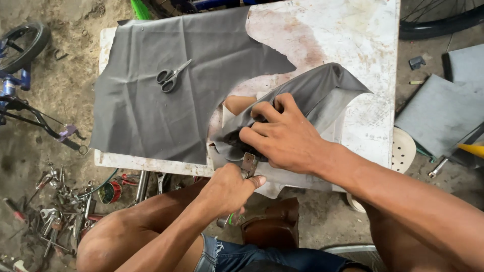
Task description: The person wraps a piece of black material around a bicycle seat, smoothing it by hand. They then use a staple gun to secure the material to the underside of the seat, repeatedly pressing the tool to attach the covering.
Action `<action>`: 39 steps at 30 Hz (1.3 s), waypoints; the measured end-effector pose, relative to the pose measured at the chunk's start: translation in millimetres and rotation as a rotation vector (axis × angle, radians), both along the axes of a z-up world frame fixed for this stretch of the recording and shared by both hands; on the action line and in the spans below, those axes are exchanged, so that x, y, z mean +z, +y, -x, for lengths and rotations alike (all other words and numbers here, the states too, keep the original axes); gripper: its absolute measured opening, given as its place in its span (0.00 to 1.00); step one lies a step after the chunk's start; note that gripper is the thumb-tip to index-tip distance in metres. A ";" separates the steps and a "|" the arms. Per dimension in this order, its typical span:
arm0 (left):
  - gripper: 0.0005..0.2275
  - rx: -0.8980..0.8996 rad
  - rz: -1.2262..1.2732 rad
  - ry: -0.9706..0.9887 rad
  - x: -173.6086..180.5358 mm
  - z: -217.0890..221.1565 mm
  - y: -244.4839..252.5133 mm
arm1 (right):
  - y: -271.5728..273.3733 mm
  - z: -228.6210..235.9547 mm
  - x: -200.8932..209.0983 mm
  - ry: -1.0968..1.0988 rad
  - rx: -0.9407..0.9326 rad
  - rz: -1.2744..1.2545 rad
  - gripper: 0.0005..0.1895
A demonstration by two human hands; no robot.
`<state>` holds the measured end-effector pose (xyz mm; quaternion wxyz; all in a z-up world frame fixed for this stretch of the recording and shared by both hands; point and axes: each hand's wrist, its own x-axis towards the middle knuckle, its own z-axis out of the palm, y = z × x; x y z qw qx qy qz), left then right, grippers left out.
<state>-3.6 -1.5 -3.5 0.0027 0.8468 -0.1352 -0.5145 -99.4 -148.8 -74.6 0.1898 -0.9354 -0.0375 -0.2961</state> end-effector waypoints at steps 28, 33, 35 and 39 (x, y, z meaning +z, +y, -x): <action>0.18 -0.082 0.202 -0.301 -36.4 18.0 27.7 | 17.4 7.8 7.3 0.084 -0.026 0.054 0.11; 0.19 0.028 -0.007 -0.087 -10.8 11.2 13.6 | 5.1 6.9 3.6 0.010 0.012 -0.018 0.12; 0.18 -0.016 0.032 -0.039 -16.0 6.7 30.4 | -1.3 4.4 -4.4 -0.001 0.022 -0.044 0.13; 0.17 0.006 0.215 0.055 -9.2 1.3 54.0 | -12.9 -1.6 -23.1 -0.048 0.057 -0.112 0.15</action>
